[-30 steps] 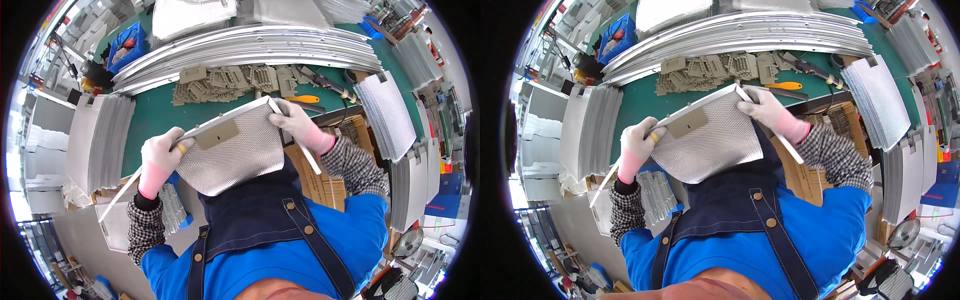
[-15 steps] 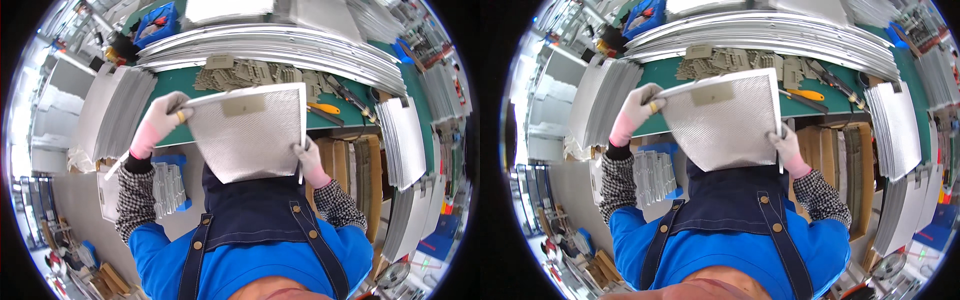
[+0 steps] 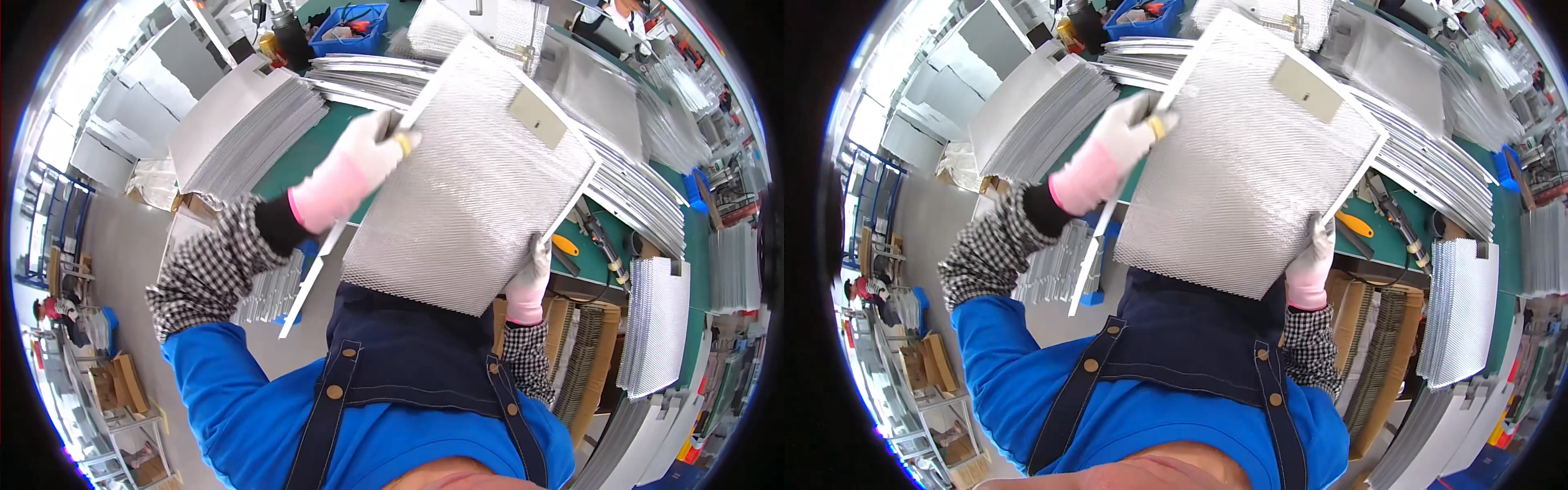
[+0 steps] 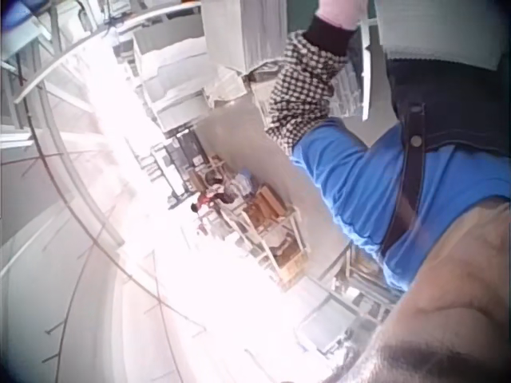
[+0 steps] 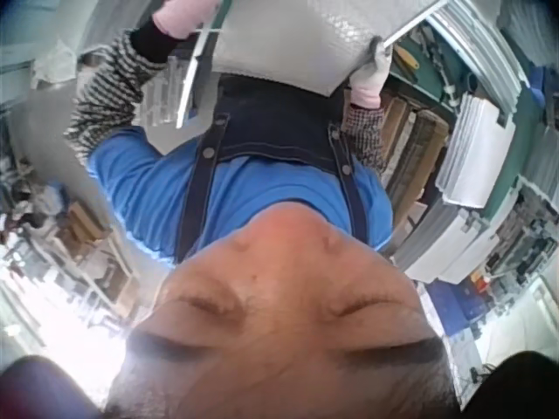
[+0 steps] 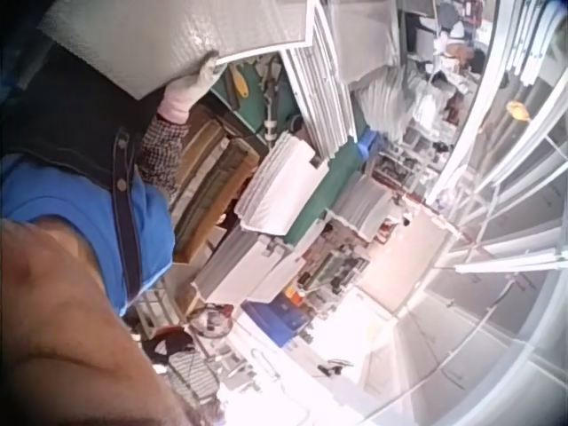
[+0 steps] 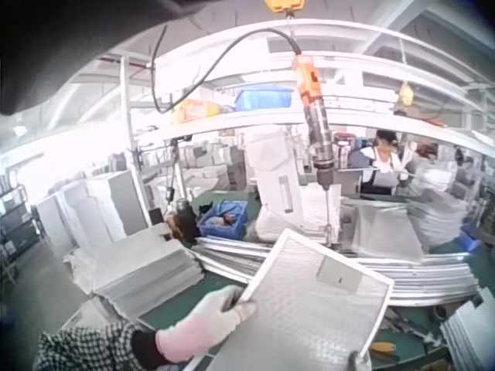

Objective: The person assembles air filters by inserting a mesh panel into a frame, securing it with a plastic clip, and using a handheld tool to press the clip into place. The person repeats this process for multiple units, stacking completed filters on the table.

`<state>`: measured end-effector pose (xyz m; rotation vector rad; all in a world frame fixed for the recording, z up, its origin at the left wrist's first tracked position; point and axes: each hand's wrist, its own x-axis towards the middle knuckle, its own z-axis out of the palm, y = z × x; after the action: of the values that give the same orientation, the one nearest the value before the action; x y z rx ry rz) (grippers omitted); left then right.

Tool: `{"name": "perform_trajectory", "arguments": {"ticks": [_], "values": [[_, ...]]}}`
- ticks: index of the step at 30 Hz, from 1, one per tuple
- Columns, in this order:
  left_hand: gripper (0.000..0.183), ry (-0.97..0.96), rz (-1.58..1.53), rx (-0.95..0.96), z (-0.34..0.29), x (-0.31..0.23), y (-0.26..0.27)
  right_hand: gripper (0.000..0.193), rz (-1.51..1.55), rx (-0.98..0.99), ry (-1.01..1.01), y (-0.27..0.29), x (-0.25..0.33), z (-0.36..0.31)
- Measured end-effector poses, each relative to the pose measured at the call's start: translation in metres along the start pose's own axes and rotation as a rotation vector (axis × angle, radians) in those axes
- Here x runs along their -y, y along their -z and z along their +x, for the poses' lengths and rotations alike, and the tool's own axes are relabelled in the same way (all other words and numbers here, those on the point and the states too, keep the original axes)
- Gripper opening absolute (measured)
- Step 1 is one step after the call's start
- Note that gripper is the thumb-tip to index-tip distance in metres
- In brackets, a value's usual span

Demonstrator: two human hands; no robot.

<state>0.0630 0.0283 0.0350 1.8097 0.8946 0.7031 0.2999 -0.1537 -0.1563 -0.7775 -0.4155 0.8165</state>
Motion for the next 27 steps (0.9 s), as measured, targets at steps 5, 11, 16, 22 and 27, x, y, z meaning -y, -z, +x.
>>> {"name": "perform_trajectory", "arguments": {"ticks": [5,11,16,22,27], "values": [[0.032,0.092,-0.203,0.059,-0.038,0.057,-0.028,0.039,-0.062,-0.167,0.076,0.035,0.013,-0.007],[0.030,0.112,-0.284,0.072,-0.056,0.078,-0.044,0.043,-0.105,-0.196,0.045,0.022,0.030,-0.011],[0.030,0.086,-0.225,0.086,-0.070,0.098,-0.036,0.055,-0.285,-0.147,0.058,0.004,0.044,-0.017],[0.026,0.098,-0.249,0.171,-0.086,0.116,-0.026,0.047,-0.403,-0.230,0.085,-0.001,0.045,-0.017],[0.037,-0.070,0.014,0.126,-0.090,0.111,-0.012,0.049,-0.413,-0.257,0.069,-0.034,0.055,-0.020]]}}
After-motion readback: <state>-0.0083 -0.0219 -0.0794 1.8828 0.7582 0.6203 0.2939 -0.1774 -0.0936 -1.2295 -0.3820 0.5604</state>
